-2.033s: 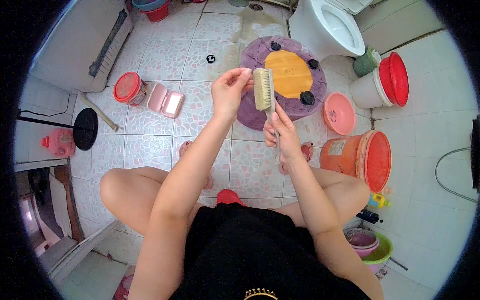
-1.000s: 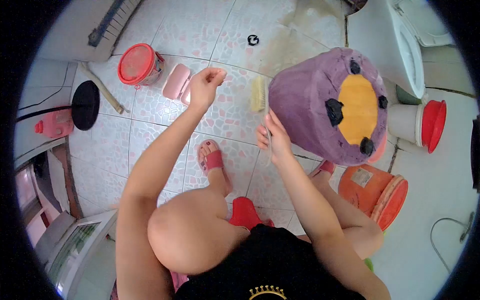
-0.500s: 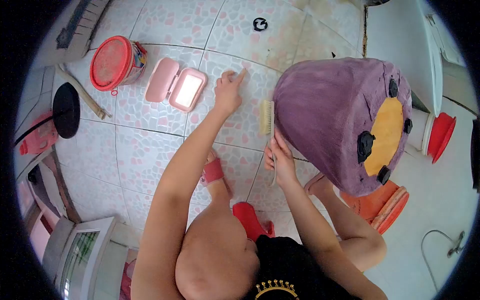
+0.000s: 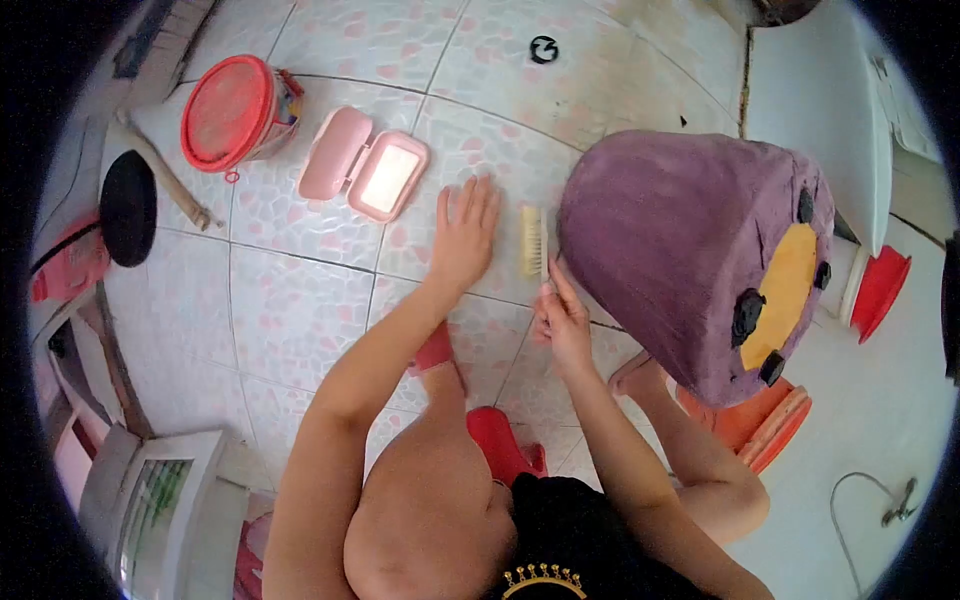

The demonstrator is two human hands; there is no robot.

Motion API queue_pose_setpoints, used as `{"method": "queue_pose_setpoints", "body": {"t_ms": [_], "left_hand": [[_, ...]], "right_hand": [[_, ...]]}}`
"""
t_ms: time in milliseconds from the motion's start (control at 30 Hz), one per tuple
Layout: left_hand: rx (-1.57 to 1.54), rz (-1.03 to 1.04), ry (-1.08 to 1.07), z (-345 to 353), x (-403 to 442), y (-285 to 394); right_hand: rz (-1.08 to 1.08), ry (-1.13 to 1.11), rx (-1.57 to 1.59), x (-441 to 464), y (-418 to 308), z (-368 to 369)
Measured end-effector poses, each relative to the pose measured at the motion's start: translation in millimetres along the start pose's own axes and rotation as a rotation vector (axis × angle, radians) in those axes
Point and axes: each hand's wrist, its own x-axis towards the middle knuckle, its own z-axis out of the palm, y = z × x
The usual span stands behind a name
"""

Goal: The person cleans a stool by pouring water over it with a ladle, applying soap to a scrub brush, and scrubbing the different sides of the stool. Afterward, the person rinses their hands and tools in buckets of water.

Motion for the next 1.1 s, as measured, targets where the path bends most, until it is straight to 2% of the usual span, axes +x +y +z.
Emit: {"method": "queue_pose_setpoints", "body": {"t_ms": [133,267,300,367,467,567,667,867,933,1000,1067,1100], "left_hand": [[-0.287,-0.250,0.136,-31.1,-31.0,-15.8],[-0.366,-0.514,0.289,-38.4,-53.6,-45.9],[-0.383,-0.567,0.320,-39.9,-56.2,-51.2],[-0.442,-0.546,0.356,-42.6,-59.0,-58.2],[-0.612,-0.576,0.402,-49.2,-55.2,-58.9],[-0.697,-0.576,0.449,-49.1,-50.0,-59.0],[-0.693,-0.591,0.461,-48.1,-50.1,-60.7],[-0.638,-0.650,0.472,-42.2,-59.4,-66.9],[-0.585,-0.605,0.460,-37.8,-63.9,-68.4],[-0.485,-0.503,0.403,-34.5,-70.1,-68.5],[-0.567,-0.468,0.366,-36.9,-69.9,-59.9],[-0.608,-0.452,0.346,-37.8,-69.2,-55.3]], "right_hand": [[-0.373,0.062,-0.493,30.1,-2.6,18.5],[-0.571,-0.040,-0.586,64.4,-13.6,53.8],[-0.396,-0.132,-0.408,67.2,-19.8,61.5],[-0.041,-0.295,-0.058,67.8,-34.3,72.5],[0.150,-0.420,0.213,61.7,-49.5,80.2],[0.179,-0.597,0.360,64.7,-43.7,73.2],[0.250,-0.633,0.460,67.1,-37.2,67.3],[0.288,-0.593,0.389,73.4,-33.4,56.7],[-0.455,-0.347,-0.409,90.2,-13.5,59.0],[-0.806,-0.134,-0.888,94.2,-2.0,56.5],[-0.786,-0.027,-1.055,77.6,-20.5,66.6],[-0.769,0.019,-1.018,69.9,-33.1,73.7]]}}
